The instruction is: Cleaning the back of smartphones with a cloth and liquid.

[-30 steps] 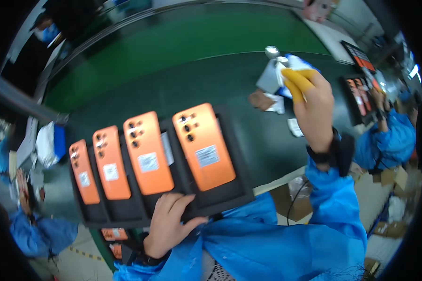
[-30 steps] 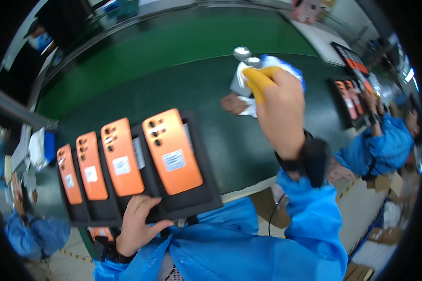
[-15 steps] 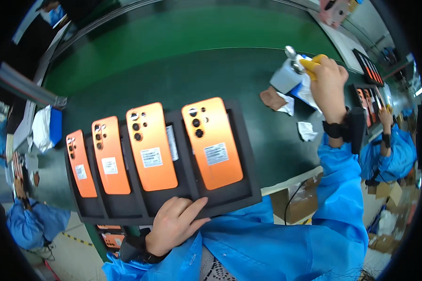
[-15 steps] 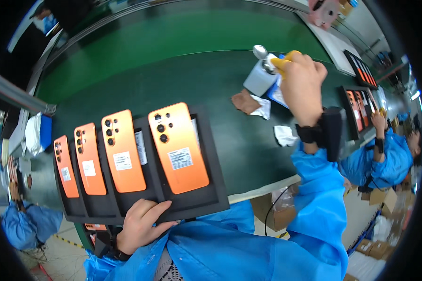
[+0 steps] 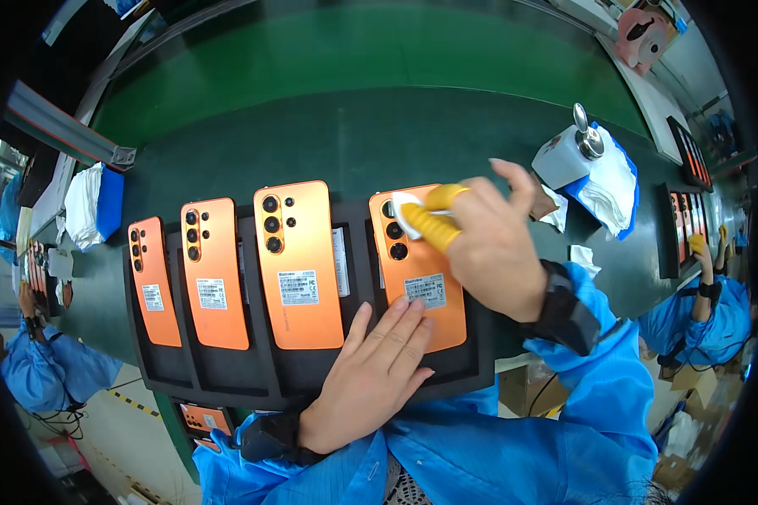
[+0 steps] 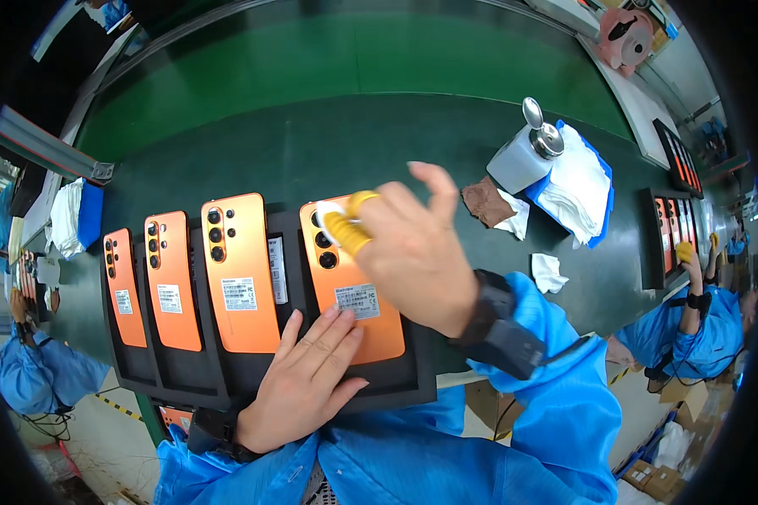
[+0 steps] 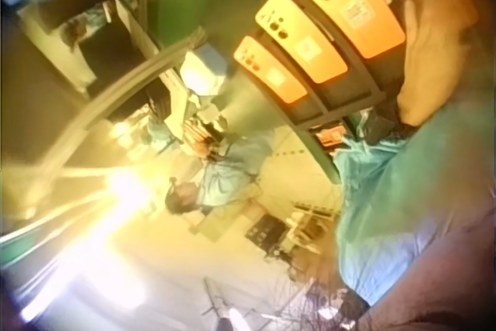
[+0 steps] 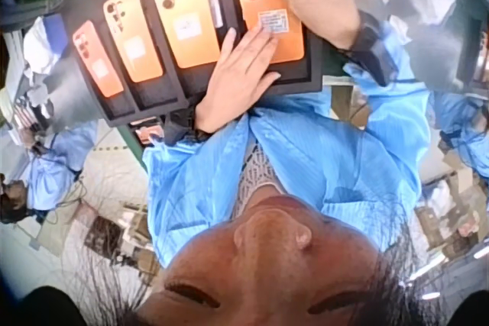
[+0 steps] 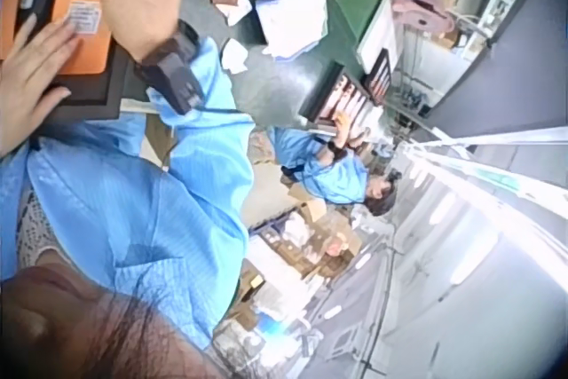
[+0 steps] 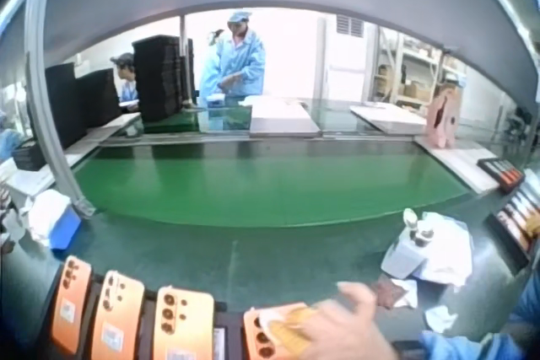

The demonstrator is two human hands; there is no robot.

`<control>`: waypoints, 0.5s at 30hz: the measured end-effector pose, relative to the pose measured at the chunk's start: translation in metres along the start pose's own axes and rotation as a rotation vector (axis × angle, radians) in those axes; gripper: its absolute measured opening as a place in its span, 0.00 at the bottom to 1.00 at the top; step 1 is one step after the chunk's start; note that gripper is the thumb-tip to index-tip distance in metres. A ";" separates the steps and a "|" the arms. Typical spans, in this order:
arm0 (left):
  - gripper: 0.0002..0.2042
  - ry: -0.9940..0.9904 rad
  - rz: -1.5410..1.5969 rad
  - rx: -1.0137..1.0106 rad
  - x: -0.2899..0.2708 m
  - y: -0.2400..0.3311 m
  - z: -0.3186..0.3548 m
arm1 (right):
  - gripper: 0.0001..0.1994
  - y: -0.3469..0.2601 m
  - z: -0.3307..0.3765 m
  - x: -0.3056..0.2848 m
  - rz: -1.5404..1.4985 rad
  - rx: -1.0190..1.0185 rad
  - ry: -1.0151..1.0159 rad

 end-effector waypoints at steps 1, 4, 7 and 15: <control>0.27 -0.014 -0.016 -0.007 0.003 -0.001 0.002 | 0.07 -0.006 -0.002 0.005 -0.022 -0.051 0.033; 0.28 -0.036 -0.040 -0.024 0.005 -0.003 0.002 | 0.05 -0.009 -0.010 0.012 0.001 -0.055 0.021; 0.27 -0.046 -0.034 -0.031 0.007 -0.004 0.000 | 0.04 -0.007 0.002 0.010 -0.007 -0.027 -0.016; 0.25 -0.047 -0.067 -0.048 0.007 -0.005 0.000 | 0.08 0.005 -0.017 0.010 0.093 -0.021 -0.004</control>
Point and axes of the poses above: each hand's wrist, its own z-axis away from the middle knuckle, its own x-axis out of the palm, y = z × x, the point moved 8 cm from there along -z, towards the middle knuckle, and after that the axes turned 11 degrees about -z, right-handed, at the moved point
